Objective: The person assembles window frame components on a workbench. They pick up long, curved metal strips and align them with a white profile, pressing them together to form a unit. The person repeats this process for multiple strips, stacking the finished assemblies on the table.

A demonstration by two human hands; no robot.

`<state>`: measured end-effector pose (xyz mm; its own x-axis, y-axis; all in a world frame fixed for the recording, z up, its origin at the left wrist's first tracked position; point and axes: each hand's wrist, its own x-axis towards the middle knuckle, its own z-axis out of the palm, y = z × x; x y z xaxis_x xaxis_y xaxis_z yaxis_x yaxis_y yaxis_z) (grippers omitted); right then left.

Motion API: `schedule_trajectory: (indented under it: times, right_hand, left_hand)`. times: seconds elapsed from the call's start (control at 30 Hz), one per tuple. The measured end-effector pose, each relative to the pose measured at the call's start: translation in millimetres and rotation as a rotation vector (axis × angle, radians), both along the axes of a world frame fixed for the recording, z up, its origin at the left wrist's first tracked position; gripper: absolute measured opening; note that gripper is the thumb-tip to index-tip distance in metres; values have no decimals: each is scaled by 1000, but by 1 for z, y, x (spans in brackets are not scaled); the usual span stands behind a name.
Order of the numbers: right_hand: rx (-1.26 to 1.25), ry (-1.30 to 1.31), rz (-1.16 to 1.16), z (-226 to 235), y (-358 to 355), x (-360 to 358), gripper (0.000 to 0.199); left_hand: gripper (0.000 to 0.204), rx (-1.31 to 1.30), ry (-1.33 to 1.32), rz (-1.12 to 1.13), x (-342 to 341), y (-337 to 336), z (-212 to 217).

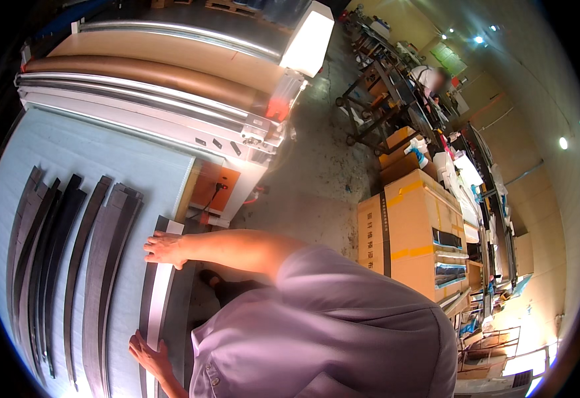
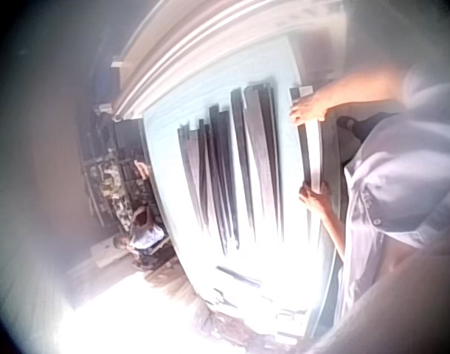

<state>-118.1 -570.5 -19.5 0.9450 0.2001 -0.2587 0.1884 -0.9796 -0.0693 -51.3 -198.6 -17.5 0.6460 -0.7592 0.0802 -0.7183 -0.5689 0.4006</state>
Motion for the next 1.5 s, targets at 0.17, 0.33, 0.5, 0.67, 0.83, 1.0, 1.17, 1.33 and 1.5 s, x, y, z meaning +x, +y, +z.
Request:
schedule_trajectory:
  times: [0.17,0.33,0.5,0.67,0.83,1.0,1.17,1.33,1.5]
  right_hand:
    - [0,12,-1,0,0,0,79]
    - [4,15,1,3,0,0,80]
    - [-9,-50,8,-1,0,-2,82]
    - [-1,-48,4,1,0,-2,82]
    - [3,-51,4,2,0,-3,82]
    - [1,-47,8,2,0,-2,81]
    - [-16,-48,12,6,1,-3,79]
    - [7,-54,8,7,0,-5,78]
    - [20,-61,5,6,-1,-4,78]
  left_hand:
    - [81,6,-7,6,0,0,-1]
    - [80,5,23,20,0,0,-2]
    - [79,0,14,10,0,1,-3]
    - [79,22,21,24,-1,-1,1]
    - [80,19,20,11,0,1,-3]
    - [80,23,18,15,0,1,-3]
    - [80,12,2,22,1,3,-7]
    - [80,4,9,19,3,-2,2]
    - [82,-30,-19,9,7,1,-8]
